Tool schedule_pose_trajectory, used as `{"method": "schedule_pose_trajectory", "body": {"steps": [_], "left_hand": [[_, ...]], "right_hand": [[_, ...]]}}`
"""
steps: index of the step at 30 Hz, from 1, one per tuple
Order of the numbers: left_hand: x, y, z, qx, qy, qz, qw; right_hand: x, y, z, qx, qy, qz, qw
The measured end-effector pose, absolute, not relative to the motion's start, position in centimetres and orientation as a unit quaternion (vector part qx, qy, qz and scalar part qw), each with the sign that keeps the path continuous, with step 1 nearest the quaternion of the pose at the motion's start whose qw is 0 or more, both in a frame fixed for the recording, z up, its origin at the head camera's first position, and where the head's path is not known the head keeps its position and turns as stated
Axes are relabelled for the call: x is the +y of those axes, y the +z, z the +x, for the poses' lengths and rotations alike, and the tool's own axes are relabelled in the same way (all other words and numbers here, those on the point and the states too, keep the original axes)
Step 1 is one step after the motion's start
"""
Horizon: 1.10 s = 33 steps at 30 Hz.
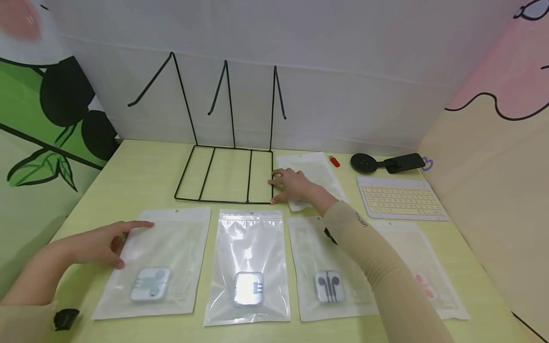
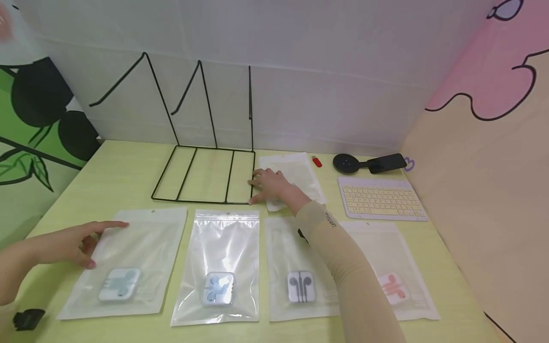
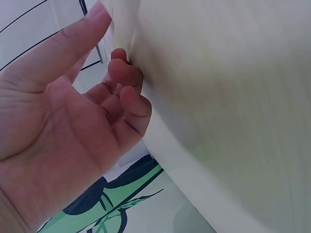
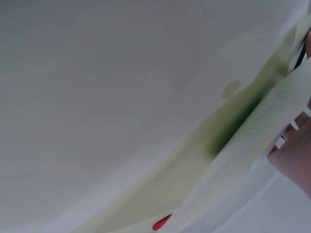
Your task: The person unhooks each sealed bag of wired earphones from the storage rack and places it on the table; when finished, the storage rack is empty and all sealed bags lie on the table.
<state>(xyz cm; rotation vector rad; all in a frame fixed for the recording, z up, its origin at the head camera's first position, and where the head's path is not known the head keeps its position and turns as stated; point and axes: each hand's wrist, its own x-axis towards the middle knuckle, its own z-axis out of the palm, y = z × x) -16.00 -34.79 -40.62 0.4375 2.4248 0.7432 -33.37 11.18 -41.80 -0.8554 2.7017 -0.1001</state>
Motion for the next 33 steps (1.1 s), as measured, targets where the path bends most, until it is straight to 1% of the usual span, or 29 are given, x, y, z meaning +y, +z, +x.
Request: {"method": "schedule_pose_trajectory", "body": {"steps": [3, 8, 15, 17, 24, 29, 33], "left_hand": [[-34.8, -40.5, -16.1, 0.906, 0.279, 0.167, 0.272], [-34.4, -39.4, -16.1, 0.927, 0.251, 0.155, 0.234], [-31.4, -36.1, -16.2, 0.947, 0.241, 0.173, 0.125], [-30.2, -35.2, -16.4, 0.948, 0.240, 0.180, 0.103], [-25.4, -32.5, -17.2, 0.939, 0.253, 0.224, 0.059], [-22.9, -31.6, -18.1, 0.930, 0.263, 0.255, 0.044], [-21.3, -31.2, -18.5, 0.924, 0.272, 0.267, 0.018]], "right_hand": [[11.1, -41.7, -33.3, 0.941, -0.037, -0.298, 0.153], [11.1, -41.8, -33.4, 0.941, -0.035, -0.302, 0.152], [11.0, -42.2, -33.7, 0.942, -0.033, -0.296, 0.154], [11.0, -42.3, -33.8, 0.943, -0.031, -0.297, 0.150], [11.0, -42.5, -34.3, 0.943, -0.037, -0.300, 0.138], [11.3, -42.5, -34.5, 0.945, -0.054, -0.291, 0.138], [11.5, -42.4, -34.7, 0.944, -0.067, -0.294, 0.133]]}}
